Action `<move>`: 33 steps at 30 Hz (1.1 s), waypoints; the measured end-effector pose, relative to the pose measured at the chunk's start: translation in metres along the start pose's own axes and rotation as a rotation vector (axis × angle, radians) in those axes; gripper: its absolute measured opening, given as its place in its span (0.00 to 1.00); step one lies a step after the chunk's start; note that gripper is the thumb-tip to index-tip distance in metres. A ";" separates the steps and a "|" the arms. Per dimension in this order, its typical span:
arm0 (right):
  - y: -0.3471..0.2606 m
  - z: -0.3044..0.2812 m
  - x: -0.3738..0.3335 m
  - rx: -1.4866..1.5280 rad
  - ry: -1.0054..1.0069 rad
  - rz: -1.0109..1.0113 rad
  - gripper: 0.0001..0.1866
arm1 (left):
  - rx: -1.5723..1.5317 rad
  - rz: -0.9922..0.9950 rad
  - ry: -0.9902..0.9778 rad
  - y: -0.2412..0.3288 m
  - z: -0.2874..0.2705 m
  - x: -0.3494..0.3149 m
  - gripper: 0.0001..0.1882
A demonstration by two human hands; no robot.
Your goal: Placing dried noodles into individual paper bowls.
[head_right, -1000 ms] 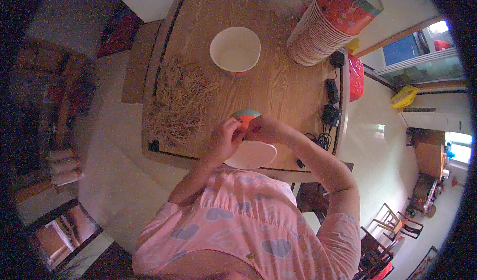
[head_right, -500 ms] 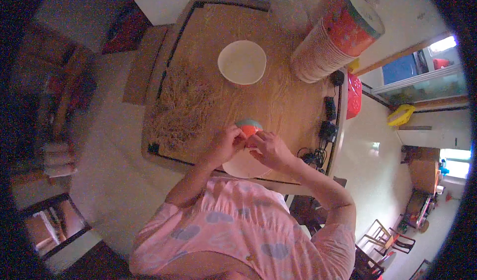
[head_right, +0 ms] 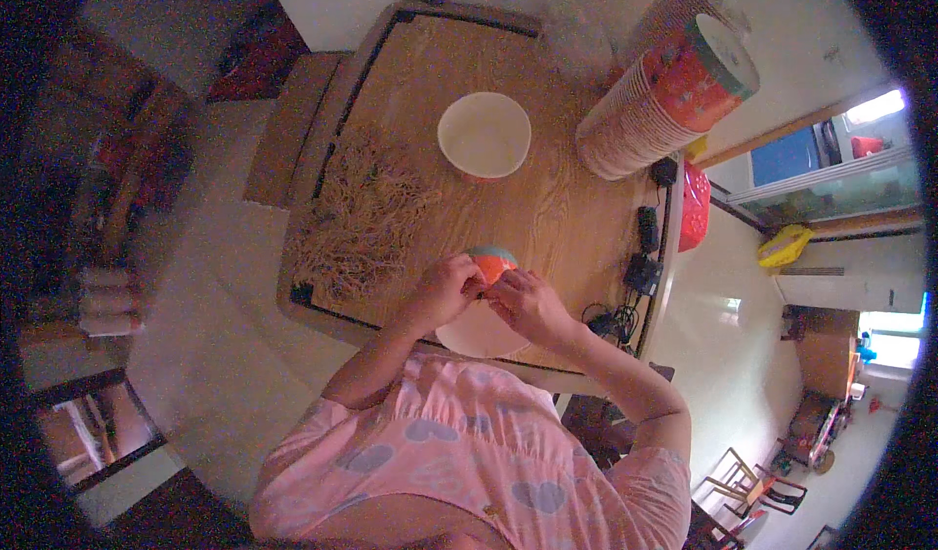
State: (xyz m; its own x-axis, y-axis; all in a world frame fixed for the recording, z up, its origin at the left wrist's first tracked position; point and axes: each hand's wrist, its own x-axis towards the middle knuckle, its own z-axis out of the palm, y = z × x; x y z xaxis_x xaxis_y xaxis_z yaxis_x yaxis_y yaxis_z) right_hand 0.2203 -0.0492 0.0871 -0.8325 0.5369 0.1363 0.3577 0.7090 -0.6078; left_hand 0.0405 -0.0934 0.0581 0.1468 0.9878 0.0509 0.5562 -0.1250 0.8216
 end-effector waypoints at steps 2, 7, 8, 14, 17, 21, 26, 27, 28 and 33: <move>0.000 -0.001 0.000 0.012 -0.044 0.044 0.10 | 0.037 -0.002 0.056 0.002 0.002 0.000 0.04; 0.000 -0.003 0.002 0.026 -0.079 0.067 0.10 | 0.095 0.026 0.118 0.003 0.003 0.000 0.05; 0.001 -0.004 0.002 0.047 -0.078 0.062 0.10 | 0.112 0.035 0.111 0.004 0.002 0.001 0.04; 0.015 -0.011 0.002 0.442 -0.156 0.433 0.17 | -0.116 -0.142 0.009 0.002 -0.007 0.004 0.05; 0.062 0.005 0.009 0.457 0.048 0.447 0.20 | -0.124 -0.095 0.041 0.002 -0.004 0.003 0.06; 0.106 0.031 0.008 0.900 -0.319 0.828 0.16 | -0.073 -0.144 0.024 0.017 -0.009 0.003 0.06; 0.113 0.034 0.002 1.043 -0.444 0.764 0.14 | -0.396 -0.082 0.173 0.004 -0.004 -0.005 0.04; 0.113 0.031 0.002 1.017 -0.425 0.719 0.15 | -0.392 -0.080 0.183 0.003 -0.004 -0.006 0.04; 0.113 0.026 0.002 1.012 -0.425 0.712 0.15 | -0.467 -0.116 0.180 0.008 -0.008 -0.006 0.04; 0.085 -0.034 0.013 1.086 -0.074 0.681 0.11 | -0.266 -0.033 0.286 0.039 -0.044 -0.012 0.05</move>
State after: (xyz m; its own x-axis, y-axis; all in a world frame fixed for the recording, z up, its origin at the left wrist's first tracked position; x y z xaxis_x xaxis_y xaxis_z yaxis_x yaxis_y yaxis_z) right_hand 0.2542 0.0339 0.0642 -0.6527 0.5911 -0.4739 0.2205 -0.4502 -0.8653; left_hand 0.0240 -0.1065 0.1141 -0.1223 0.9815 0.1475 0.3195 -0.1018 0.9421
